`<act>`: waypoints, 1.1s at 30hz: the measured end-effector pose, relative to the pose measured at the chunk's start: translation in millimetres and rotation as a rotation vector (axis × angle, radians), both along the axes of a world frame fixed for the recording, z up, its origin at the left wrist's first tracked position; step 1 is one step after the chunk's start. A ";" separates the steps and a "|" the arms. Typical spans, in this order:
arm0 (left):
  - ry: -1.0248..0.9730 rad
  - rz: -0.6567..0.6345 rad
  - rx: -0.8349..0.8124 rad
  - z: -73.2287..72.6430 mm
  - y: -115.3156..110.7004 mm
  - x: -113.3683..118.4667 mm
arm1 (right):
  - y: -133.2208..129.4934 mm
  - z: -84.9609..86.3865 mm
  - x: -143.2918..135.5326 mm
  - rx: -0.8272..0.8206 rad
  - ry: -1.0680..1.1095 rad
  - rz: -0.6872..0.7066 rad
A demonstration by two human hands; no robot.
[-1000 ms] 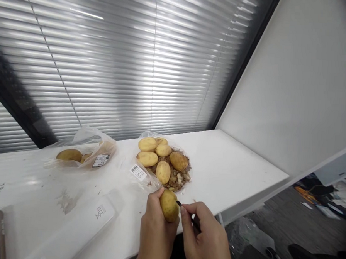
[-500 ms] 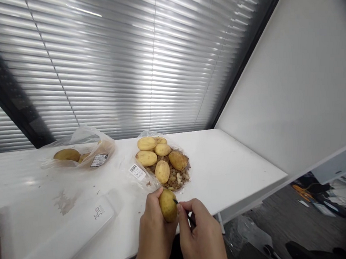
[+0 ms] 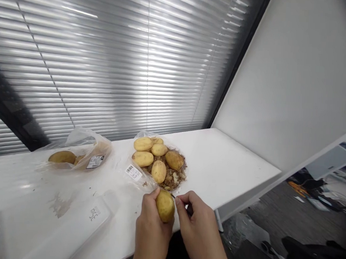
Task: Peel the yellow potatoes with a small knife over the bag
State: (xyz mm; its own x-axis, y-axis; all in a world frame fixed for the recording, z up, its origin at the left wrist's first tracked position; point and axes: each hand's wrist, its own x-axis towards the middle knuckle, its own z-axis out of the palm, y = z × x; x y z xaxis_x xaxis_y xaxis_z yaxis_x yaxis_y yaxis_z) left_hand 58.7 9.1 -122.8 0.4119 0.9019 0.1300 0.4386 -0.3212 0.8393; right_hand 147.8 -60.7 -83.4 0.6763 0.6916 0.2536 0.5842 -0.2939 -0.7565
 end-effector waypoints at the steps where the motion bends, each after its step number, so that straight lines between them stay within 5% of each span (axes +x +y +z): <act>1: -0.006 -0.006 0.001 0.1 0.4 -0.2 | -0.4 0.8 2.4 0.013 0.012 0.005; 15: -0.041 0.005 -0.092 1.3 4.0 -0.5 | -12.4 -1.1 2.2 -0.010 0.001 0.127; 33: -0.039 0.011 -0.094 -2.4 5.0 -1.0 | -10.2 -9.7 0.0 0.028 -0.001 0.092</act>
